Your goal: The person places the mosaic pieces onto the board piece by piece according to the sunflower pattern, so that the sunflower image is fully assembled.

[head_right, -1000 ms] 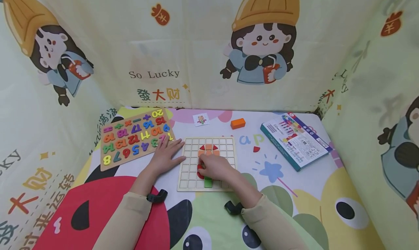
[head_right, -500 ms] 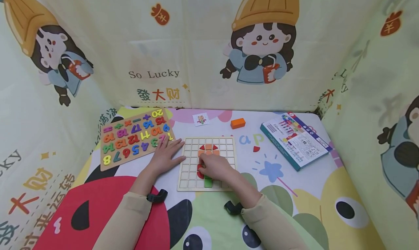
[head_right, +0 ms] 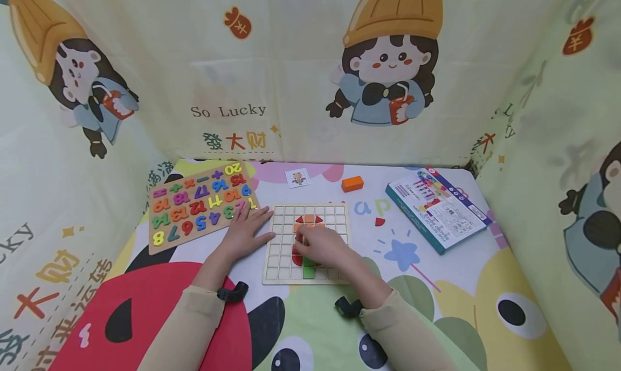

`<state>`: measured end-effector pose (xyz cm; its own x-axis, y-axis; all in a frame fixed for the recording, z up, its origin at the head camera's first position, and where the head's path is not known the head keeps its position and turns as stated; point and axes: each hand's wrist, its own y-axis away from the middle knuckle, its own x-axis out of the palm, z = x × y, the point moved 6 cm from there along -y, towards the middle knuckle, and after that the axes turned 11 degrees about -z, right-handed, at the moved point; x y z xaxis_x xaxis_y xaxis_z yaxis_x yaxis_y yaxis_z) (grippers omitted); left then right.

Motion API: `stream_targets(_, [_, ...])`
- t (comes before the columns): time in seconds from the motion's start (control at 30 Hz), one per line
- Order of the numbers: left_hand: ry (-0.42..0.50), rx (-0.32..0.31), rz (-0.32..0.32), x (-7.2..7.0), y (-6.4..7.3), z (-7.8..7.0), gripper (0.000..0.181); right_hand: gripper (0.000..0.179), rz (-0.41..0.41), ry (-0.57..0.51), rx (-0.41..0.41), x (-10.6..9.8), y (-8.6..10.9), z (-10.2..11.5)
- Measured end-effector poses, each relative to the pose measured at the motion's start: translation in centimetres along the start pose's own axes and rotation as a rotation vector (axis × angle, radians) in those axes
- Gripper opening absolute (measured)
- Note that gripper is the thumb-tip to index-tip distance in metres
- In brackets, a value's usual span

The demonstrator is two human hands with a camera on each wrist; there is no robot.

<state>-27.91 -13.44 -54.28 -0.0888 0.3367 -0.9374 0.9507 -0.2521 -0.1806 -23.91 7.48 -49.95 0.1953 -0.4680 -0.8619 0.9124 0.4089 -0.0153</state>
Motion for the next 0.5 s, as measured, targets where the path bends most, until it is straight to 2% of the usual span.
stream_targets(0.23, [0.01,0.0,-0.004,0.0,0.0,-0.1,0.074,0.011,-0.035,0.008,0.041,-1.7,0.5,-1.7])
stream_targets(0.5, [0.012,-0.002,-0.012,-0.1,0.1,-0.2,0.074,0.019,-0.042,-0.025,0.109,-3.9,1.5,-5.9])
